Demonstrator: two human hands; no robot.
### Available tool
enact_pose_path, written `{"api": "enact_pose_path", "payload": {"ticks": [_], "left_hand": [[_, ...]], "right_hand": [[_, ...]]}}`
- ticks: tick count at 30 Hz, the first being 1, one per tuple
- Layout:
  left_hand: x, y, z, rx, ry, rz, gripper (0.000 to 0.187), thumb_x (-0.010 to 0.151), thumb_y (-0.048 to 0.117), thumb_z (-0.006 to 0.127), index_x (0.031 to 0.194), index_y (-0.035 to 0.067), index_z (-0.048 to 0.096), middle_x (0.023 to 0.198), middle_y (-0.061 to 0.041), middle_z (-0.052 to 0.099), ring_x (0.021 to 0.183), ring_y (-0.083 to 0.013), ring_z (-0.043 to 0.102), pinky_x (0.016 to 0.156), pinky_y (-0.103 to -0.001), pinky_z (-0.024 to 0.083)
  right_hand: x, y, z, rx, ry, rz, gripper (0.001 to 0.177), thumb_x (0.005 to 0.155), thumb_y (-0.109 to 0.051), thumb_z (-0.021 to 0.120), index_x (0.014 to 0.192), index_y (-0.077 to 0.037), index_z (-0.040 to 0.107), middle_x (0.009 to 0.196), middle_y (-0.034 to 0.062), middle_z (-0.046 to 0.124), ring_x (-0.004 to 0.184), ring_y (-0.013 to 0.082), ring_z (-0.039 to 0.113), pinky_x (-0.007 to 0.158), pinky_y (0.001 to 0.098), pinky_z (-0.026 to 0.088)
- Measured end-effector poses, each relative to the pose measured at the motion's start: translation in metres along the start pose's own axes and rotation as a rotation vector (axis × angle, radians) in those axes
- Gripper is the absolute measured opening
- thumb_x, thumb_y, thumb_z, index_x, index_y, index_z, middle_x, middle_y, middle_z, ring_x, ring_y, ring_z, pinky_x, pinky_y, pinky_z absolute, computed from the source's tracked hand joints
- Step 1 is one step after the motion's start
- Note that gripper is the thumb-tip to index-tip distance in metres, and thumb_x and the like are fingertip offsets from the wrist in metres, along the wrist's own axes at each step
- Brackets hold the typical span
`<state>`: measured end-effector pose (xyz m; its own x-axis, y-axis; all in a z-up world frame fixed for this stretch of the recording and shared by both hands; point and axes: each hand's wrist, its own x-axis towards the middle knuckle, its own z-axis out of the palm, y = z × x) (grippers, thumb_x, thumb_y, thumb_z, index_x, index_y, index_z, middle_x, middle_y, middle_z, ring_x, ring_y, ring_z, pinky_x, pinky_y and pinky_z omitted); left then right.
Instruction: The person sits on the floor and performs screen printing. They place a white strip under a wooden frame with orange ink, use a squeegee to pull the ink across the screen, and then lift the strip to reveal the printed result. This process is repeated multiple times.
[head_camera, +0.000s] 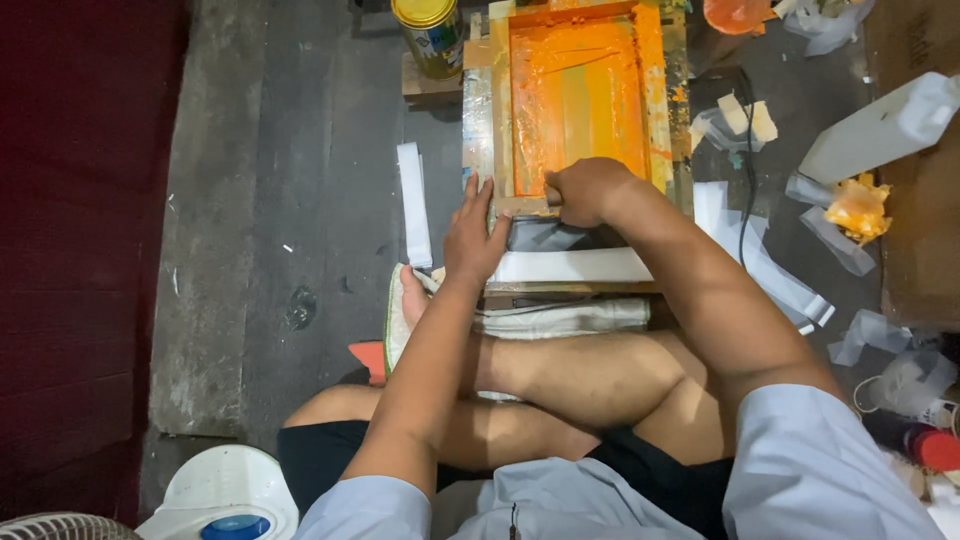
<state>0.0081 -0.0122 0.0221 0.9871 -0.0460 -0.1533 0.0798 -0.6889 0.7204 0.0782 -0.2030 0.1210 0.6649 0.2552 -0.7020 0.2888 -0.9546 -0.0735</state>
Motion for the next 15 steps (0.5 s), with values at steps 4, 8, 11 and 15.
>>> {"api": "enact_pose_path", "payload": {"ticks": [4,8,11,15], "left_hand": [[-0.003,-0.002,0.0,-0.014,0.02,0.02,0.062,0.102,0.04,0.053,0.16,0.022,0.04,0.172,-0.004,0.024,0.147,-0.0397,0.042,0.119,-0.054,0.039],[-0.004,0.002,-0.003,-0.008,0.013,0.011,0.062,0.102,0.04,0.053,0.16,0.022,0.041,0.172,-0.006,0.025,0.147,-0.0395,0.042,0.118,-0.054,0.039],[-0.003,0.002,-0.004,-0.001,0.001,-0.002,0.062,0.102,0.042,0.052,0.16,0.022,0.04,0.172,-0.005,0.025,0.148,-0.0385,0.041,0.119,-0.053,0.038],[-0.005,0.007,-0.007,-0.012,0.004,-0.008,0.062,0.102,0.04,0.053,0.16,0.021,0.041,0.171,-0.006,0.026,0.147,-0.04,0.043,0.119,-0.054,0.038]], "right_hand": [[-0.003,0.012,0.003,0.118,0.202,-0.121,0.031,0.083,-0.012,0.06,0.109,-0.008,0.077,0.098,0.021,0.076,0.101,0.0452,0.072,0.088,0.053,0.056],[0.021,0.022,-0.005,0.081,0.417,-0.059,0.026,0.078,-0.018,0.065,0.099,-0.013,0.079,0.091,0.0178,0.077,0.099,0.0433,0.074,0.085,0.0557,0.057],[0.043,0.03,-0.014,0.052,0.584,-0.049,0.029,0.078,-0.016,0.067,0.105,-0.011,0.077,0.091,0.0173,0.076,0.097,0.0421,0.074,0.083,0.0561,0.058],[0.091,0.046,-0.02,-0.065,0.749,-0.027,0.056,0.079,-0.013,0.076,0.135,-0.01,0.069,0.114,0.0159,0.074,0.104,0.0394,0.07,0.086,0.053,0.055]]}}
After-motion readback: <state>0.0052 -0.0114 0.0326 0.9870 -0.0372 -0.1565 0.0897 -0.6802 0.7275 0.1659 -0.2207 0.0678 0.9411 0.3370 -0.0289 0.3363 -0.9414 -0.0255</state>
